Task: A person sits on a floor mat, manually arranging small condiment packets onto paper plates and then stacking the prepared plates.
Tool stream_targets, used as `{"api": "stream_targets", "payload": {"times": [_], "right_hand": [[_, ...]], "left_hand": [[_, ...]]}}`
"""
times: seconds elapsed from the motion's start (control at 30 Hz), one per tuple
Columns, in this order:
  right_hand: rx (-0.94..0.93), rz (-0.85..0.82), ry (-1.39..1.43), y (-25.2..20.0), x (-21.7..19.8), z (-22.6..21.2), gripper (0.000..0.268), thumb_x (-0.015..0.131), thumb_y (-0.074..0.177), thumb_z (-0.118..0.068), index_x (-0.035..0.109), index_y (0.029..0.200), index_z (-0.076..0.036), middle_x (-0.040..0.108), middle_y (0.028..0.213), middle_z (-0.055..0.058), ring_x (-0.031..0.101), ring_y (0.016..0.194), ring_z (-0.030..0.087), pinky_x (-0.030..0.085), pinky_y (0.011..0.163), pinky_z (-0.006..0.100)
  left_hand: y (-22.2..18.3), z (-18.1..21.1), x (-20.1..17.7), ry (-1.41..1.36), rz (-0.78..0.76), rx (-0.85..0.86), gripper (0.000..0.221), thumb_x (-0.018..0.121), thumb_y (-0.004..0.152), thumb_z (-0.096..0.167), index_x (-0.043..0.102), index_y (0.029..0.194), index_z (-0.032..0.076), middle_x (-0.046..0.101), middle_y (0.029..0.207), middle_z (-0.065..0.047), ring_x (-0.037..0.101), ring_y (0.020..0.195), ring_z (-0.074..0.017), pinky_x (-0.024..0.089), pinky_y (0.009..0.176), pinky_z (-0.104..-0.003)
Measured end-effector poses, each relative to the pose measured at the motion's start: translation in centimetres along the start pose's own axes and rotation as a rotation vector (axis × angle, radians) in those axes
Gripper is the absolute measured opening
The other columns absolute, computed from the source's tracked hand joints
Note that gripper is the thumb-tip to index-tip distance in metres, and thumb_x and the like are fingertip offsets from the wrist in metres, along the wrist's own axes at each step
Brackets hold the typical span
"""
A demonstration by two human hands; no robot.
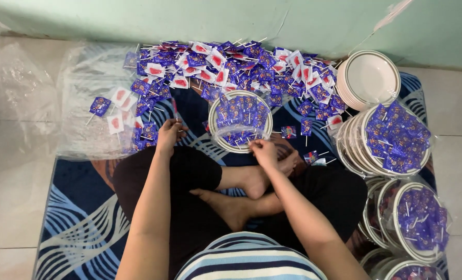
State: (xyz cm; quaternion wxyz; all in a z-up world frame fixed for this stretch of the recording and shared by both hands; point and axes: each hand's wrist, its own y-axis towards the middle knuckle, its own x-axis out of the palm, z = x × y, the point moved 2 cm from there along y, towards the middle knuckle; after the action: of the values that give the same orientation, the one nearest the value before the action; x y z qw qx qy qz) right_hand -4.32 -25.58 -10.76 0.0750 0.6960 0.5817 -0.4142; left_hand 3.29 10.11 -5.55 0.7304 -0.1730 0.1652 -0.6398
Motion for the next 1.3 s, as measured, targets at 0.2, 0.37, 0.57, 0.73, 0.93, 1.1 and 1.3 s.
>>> {"api": "stream_targets", "payload": {"times": [0.2,0.37,0.57,0.73,0.93,1.1,1.3], "right_hand": [[0.046,0.129,0.101,-1.8,1.5,-6.8,0.022,0.071,0.088,-0.042,0.080,0.094,-0.023,0.076,0.074,-0.005,0.076,0.076,0.019,0.058,0.076,0.032],[0.022,0.133,0.096,-2.7,1.9,-7.9,0.020,0.071,0.089,-0.040,0.079,0.092,-0.022,0.077,0.074,-0.004,0.076,0.074,0.019,0.058,0.076,0.032],[-0.062,0.193,0.023,-4.3,-0.5,-8.0,0.020,0.071,0.094,-0.035,0.078,0.101,-0.018,0.078,0.086,0.007,0.075,0.089,0.032,0.058,0.082,0.042],[-0.120,0.261,-0.009,-3.2,-1.1,-7.8,0.020,0.072,0.093,-0.037,0.079,0.098,-0.019,0.077,0.088,0.012,0.073,0.091,0.039,0.058,0.083,0.048],[0.048,0.328,0.347,-3.3,0.2,-9.2,0.007,0.073,0.088,-0.021,0.073,0.086,-0.015,0.073,0.061,0.001,0.069,0.049,0.014,0.053,0.052,0.024],[0.014,0.299,0.592,-5.6,-1.1,-8.1,0.012,0.067,0.090,-0.013,0.073,0.100,-0.009,0.078,0.089,0.010,0.073,0.056,0.021,0.057,0.041,0.027],[0.111,0.400,0.616,-4.9,-6.4,-3.1,0.013,0.068,0.088,-0.014,0.076,0.097,-0.012,0.078,0.082,0.006,0.072,0.053,0.015,0.054,0.042,0.020]], "left_hand": [[-0.9,0.9,0.4,0.060,-0.032,0.000,0.022,0.061,0.096,0.017,0.065,0.116,0.009,0.077,0.085,-0.009,0.070,0.064,-0.0128,0.047,0.053,-0.021],[-0.6,0.8,0.4,0.082,-0.034,-0.016,0.020,0.061,0.098,0.017,0.066,0.115,0.010,0.077,0.085,-0.009,0.070,0.064,-0.0132,0.048,0.054,-0.022],[-0.4,0.8,0.4,0.101,-0.047,-0.012,0.020,0.061,0.098,0.018,0.066,0.116,0.010,0.077,0.085,-0.008,0.070,0.064,-0.0119,0.048,0.055,-0.022],[0.0,0.3,0.6,0.134,-0.067,0.002,0.023,0.062,0.098,0.022,0.065,0.118,0.010,0.078,0.085,-0.009,0.071,0.064,-0.0130,0.049,0.055,-0.021],[-0.8,0.7,0.5,0.155,-0.078,0.016,0.017,0.060,0.099,0.022,0.070,0.109,0.013,0.077,0.081,-0.008,0.070,0.061,-0.0128,0.049,0.054,-0.021],[0.1,-0.4,0.3,0.347,-0.134,0.114,0.018,0.071,0.094,0.025,0.078,0.110,0.020,0.074,0.093,-0.005,0.067,0.071,-0.0152,0.052,0.066,-0.027],[-4.0,1.5,4.9,0.610,-0.402,0.283,0.022,0.067,0.094,0.021,0.076,0.112,0.012,0.075,0.081,-0.013,0.067,0.069,-0.0278,0.053,0.076,-0.038]]}}
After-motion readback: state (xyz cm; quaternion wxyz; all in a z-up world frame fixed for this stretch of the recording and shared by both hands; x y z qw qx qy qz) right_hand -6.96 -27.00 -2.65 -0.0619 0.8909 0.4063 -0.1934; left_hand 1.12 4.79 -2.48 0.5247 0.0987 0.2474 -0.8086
